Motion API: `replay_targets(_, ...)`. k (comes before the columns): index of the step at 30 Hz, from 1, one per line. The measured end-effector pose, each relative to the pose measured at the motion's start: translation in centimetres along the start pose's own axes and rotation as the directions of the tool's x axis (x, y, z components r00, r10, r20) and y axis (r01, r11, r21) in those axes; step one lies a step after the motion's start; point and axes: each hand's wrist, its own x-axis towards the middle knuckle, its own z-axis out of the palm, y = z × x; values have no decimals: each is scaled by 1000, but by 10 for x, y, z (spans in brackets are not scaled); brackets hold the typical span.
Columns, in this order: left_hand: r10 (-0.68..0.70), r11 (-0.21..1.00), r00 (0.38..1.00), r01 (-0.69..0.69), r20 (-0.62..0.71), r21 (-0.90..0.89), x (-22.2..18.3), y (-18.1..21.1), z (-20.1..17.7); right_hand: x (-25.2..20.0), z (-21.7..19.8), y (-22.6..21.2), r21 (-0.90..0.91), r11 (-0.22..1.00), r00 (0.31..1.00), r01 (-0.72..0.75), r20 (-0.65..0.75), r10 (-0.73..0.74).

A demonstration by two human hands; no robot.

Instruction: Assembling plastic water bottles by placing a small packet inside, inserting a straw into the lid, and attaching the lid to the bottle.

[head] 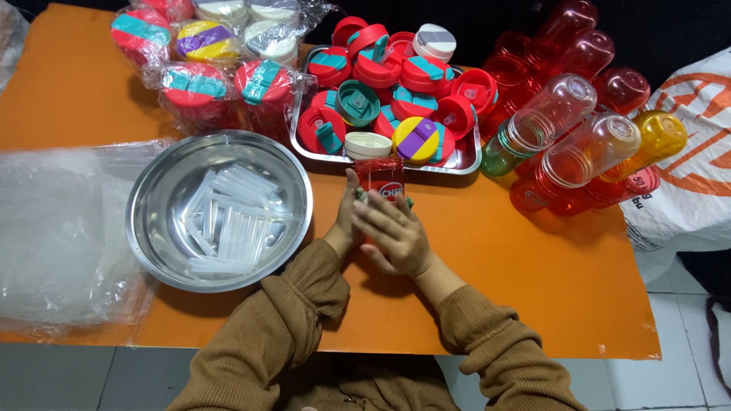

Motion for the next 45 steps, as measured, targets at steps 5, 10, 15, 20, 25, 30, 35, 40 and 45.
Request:
replay_targets(5, 178, 939, 982, -149, -66, 309, -10, 25, 47, -1, -10, 31, 85, 992, 995, -88, -48, 92)
replay_targets(10, 66, 998, 985, -68, -160, -10, -6, 25, 49, 4, -15, 29, 280, 926, 959, -254, -52, 279)
replay_targets(15, 127, 992, 972, -126, -196, 19, 0, 16, 42, 13, -18, 15, 310, 943, 981, -119, -109, 159)
replay_targets(20, 180, 961, 956, -120, -232, 251, 1, 7, 31, 9, -19, 5, 122, 992, 998, -20, -48, 26)
replay_targets(25, 210, 886, 967, -126, -146, 446, 21, -9, -21, -2, -14, 25, -6, 1000, 1000, -24, -1, 24)
replay_targets(30, 108, 993, 982, -100, -156, 63, 11, -4, 15, -3, -17, 37, 77, 988, 988, -136, -62, 141)
replay_targets(35, 96, 995, 980, -99, -175, -10, 2, 10, 27, 2, -14, 26, 214, 962, 980, -169, -64, 186)
replay_targets(40, 138, 986, 986, -127, -97, 112, -8, -1, 29, 5, -13, 5, 133, 989, 996, -65, -45, 71)
replay_targets(45, 17, 996, 999, -14, -33, 83, -12, 21, 59, 4, -15, 11, 21, 1000, 999, 17, -32, -16)
